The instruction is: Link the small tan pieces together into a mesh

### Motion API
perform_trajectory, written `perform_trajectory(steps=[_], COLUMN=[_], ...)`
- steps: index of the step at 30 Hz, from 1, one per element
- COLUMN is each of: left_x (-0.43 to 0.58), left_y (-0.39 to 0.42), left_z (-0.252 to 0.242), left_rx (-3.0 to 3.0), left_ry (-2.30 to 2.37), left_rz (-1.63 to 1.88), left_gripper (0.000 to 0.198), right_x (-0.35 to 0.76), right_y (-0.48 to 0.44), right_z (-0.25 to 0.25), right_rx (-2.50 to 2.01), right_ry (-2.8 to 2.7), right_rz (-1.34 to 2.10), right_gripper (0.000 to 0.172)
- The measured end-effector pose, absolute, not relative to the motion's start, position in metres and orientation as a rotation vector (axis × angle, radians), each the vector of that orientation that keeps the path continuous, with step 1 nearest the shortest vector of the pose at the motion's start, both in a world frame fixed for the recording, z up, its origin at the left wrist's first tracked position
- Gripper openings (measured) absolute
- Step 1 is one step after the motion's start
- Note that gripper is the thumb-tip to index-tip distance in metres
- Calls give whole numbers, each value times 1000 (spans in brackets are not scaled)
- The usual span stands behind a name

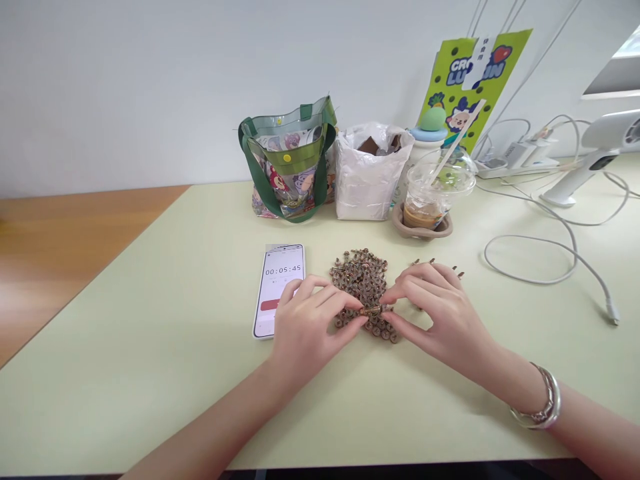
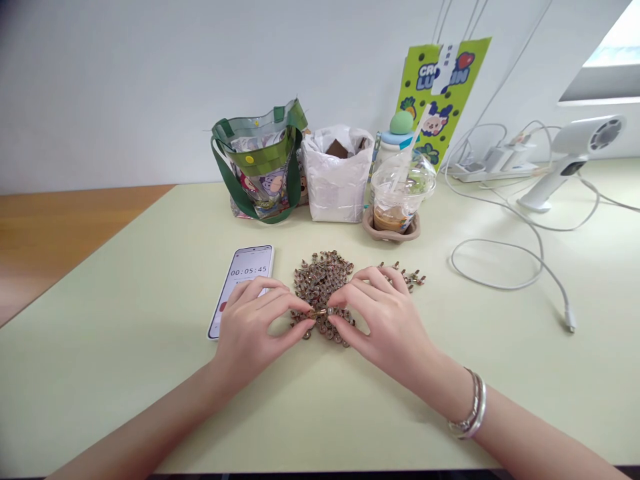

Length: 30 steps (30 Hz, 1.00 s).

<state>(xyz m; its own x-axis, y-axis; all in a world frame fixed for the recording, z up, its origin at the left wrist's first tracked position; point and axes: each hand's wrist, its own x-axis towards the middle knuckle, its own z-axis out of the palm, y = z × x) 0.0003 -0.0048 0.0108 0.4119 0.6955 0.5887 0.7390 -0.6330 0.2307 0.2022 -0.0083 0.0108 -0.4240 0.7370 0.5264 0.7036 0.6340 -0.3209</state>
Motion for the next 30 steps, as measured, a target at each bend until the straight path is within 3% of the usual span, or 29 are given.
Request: perform_trajectory(steps=[30], left_x=[0], left_y=[-8], left_z=[11], left_rx=[-2540], left_ry=[-1025], left_rz=[-1095], left_gripper=[7], right_x=[194], right_y=[-13], right_z=[6], right_rx=[-1037], right_ry=[-2291], right_rz=[243], right_gripper=[11])
